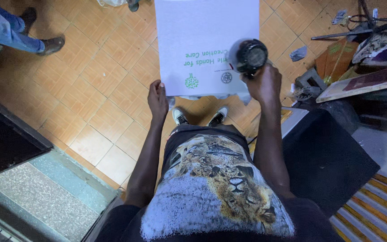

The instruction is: The person uses a handheld heat gun to apply heat to a printed design on a white fabric item laid on a table. The person moves the heat gun back and forth over the printed area while occasionally using the left hand to hold the fabric flat.

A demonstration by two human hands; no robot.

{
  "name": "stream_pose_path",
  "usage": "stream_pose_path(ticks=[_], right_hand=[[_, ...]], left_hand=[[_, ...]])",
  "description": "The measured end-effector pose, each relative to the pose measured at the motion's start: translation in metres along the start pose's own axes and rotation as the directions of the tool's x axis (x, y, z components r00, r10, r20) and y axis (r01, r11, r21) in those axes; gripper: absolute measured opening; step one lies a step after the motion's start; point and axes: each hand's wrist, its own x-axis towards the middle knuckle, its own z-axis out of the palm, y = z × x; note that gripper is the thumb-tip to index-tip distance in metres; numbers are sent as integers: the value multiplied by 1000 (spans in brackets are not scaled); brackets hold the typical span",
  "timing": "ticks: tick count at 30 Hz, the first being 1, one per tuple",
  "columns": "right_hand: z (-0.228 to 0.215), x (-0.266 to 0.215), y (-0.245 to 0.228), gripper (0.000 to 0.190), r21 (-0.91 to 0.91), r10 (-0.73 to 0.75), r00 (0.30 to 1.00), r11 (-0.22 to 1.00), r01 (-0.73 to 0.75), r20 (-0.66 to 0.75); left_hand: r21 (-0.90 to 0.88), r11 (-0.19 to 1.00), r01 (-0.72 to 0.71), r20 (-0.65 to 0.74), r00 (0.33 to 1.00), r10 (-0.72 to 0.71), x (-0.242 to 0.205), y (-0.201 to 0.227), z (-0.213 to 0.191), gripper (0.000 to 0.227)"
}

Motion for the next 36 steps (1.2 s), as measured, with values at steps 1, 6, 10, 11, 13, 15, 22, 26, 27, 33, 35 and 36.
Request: stream_pose_path(ticks=[1, 6, 10, 11, 13, 15, 22, 26, 27, 33, 35, 36], right_hand=[[-5, -2, 6, 28, -28, 20, 1000, 999, -20, -15], [32, -11, -13, 42, 86, -9, 998, 996, 4, 61], [63, -11, -57, 32, 215, -179, 980, 964, 157, 90], [67, -11, -62, 32, 215, -178, 979, 964, 155, 94], [74, -10, -71, 27, 169, -222, 968, 965, 201, 119], [75, -5, -62, 30, 146, -212, 966, 971, 191, 146], [28, 1, -17, 30, 65, -95, 994, 994, 91, 62], [3, -2, 15, 27, -6, -27, 999, 1000, 26, -35], [-3, -5, 20, 24, -6, 9, 999, 1000, -9, -39], [-3, -26, 15, 32, 15, 125, 991, 992, -126, 55], [2, -30, -2, 36, 44, 100, 990, 993, -105, 98], [6, -31, -11, 41, 56, 113, 982, 991, -122, 154]], left_hand=[[-25, 999, -26, -41, 999, 25, 0, 1, -1, 33], [-31, 984, -177, -70, 982, 175, -2, 17, 5, 38], [189, 909, -370, -72, 918, 389, -4, 8, 26, 53], [190, 911, -367, -71, 920, 385, -5, 5, 29, 53], [312, 870, -381, -11, 915, 404, -9, -1, 36, 67], [338, 861, -380, -8, 914, 407, -13, -3, 34, 68], [422, 817, -393, -24, 896, 444, -12, -8, 42, 68], [463, 809, -362, 2, 913, 408, -10, -3, 47, 68], [490, 793, -362, 9, 912, 411, -10, -5, 48, 69], [558, 741, -373, 48, 906, 421, -13, 0, 45, 69], [571, 732, -372, 50, 906, 421, -13, 3, 45, 69], [584, 723, -369, 53, 906, 420, -14, 4, 46, 69]])
